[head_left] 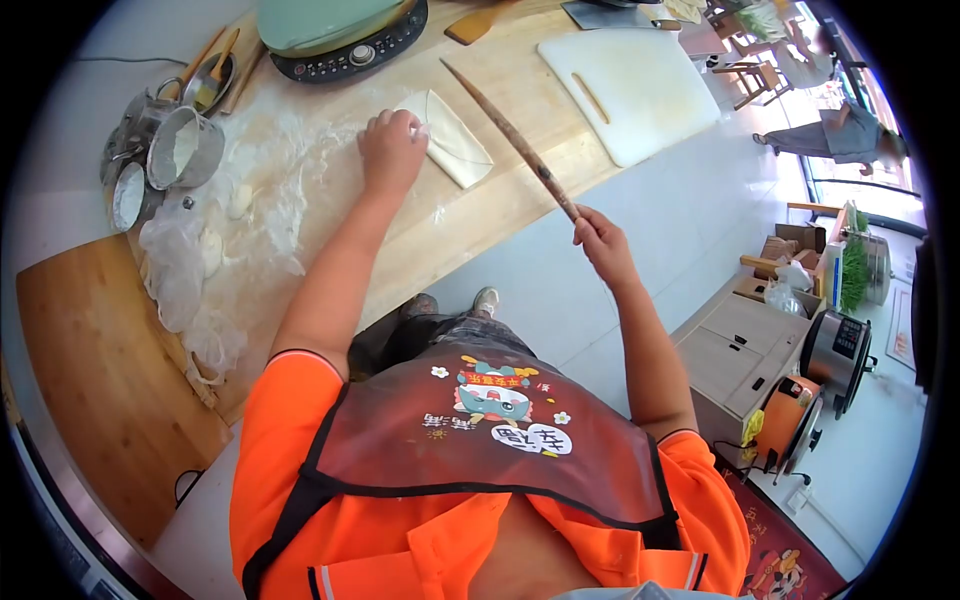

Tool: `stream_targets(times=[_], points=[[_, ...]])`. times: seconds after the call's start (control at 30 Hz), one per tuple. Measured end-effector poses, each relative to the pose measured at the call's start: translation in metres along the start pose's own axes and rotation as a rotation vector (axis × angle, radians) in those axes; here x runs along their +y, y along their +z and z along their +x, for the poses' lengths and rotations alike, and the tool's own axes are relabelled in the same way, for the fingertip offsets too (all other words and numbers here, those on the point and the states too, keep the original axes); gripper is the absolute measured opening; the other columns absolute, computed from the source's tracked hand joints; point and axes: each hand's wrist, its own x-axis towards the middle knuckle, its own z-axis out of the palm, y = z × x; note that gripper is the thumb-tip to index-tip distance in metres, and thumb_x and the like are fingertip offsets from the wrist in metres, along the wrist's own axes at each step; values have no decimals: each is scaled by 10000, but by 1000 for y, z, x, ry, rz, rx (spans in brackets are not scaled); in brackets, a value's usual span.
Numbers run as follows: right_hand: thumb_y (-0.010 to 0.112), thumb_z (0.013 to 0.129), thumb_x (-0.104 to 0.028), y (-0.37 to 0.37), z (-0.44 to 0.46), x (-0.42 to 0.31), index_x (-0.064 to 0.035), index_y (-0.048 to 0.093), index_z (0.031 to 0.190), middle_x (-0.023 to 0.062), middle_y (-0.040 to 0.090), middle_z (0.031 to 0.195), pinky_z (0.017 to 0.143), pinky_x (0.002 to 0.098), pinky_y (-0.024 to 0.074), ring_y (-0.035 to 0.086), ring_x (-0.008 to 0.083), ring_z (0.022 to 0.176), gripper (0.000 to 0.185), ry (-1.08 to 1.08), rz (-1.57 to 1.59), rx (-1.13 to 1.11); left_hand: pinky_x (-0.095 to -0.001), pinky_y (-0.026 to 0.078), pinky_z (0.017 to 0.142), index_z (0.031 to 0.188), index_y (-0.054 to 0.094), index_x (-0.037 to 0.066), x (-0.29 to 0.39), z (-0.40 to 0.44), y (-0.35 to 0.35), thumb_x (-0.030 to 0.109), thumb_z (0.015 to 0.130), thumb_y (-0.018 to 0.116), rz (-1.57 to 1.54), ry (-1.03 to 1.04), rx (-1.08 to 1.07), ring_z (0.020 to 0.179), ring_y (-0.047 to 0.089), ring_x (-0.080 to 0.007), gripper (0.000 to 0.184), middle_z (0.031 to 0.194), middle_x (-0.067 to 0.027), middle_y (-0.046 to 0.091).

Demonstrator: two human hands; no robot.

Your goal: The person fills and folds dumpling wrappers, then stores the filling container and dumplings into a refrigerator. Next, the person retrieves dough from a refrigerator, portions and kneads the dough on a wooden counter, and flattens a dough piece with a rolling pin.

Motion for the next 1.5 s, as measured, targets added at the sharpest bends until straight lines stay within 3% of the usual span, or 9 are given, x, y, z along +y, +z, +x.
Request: stream_targets(times=[0.1,0.3,0.4,0.53,0.63,0.87,1.1,1.23,1.5], points=[[563,997,-181,12,-6,7,-23,614,1309,-6,579,795,700,235,464,532,83,744,354,-45,-132,46,-484,428,989,1050,703,137,34,9,5,357,848,728,81,-270,-136,1116,600,-325,300,1086,-106,672],[605,968,-157,19,-4,20,-87,631,1267,127,678,1041,792,350,525,655,272,852,308,-206,-372,152,-497,495,902,1016,699,83,60,1,-7,352,836,726,281,-93,7,991,661,-356,325,1091,-137,691],[609,958,-162,21,-5,21,-87,637,1243,150,675,1077,806,390,529,657,335,907,296,-240,-440,184,-521,524,848,1010,693,67,50,34,-8,299,861,691,3,-117,-101,927,677,-398,276,1156,-135,675],[595,953,-213,24,-5,20,-123,613,1260,145,674,1083,816,442,529,651,375,951,321,-218,-420,143,-391,569,723,972,663,29,97,75,-19,172,870,658,-1144,-335,-191,916,705,-241,176,934,-128,706],[583,962,-207,32,2,29,-92,612,1265,160,681,1025,805,429,527,656,365,917,326,-273,-380,139,-335,560,671,979,648,11,114,69,-38,148,883,640,-1313,-210,-50,872,689,-164,167,888,-110,687],[520,1011,-230,45,-7,-5,-71,609,1270,128,663,804,721,363,512,652,253,772,317,50,-78,-66,-448,518,806,985,662,54,39,-33,-5,138,847,660,-174,45,25,891,645,-365,161,1025,-177,651],[453,1024,-256,40,-8,14,-54,579,1176,99,637,726,637,378,493,616,214,648,283,48,-405,-93,-475,461,924,1065,634,66,37,-71,1,94,794,704,-219,214,155,1043,592,-366,281,1084,-150,639],[369,1053,-296,42,0,14,-39,559,1143,4,480,610,464,294,378,452,121,499,331,300,217,-408,-530,267,1140,1379,466,64,7,-94,-8,150,862,680,-12,254,98,1370,404,-364,566,1446,-178,474],[344,1068,-377,21,-4,-22,-61,579,1147,-73,294,550,343,213,191,236,41,400,402,456,685,-644,-527,217,1175,1513,294,7,28,-71,-5,273,946,616,-67,306,116,1454,281,-404,704,1561,-241,320]])
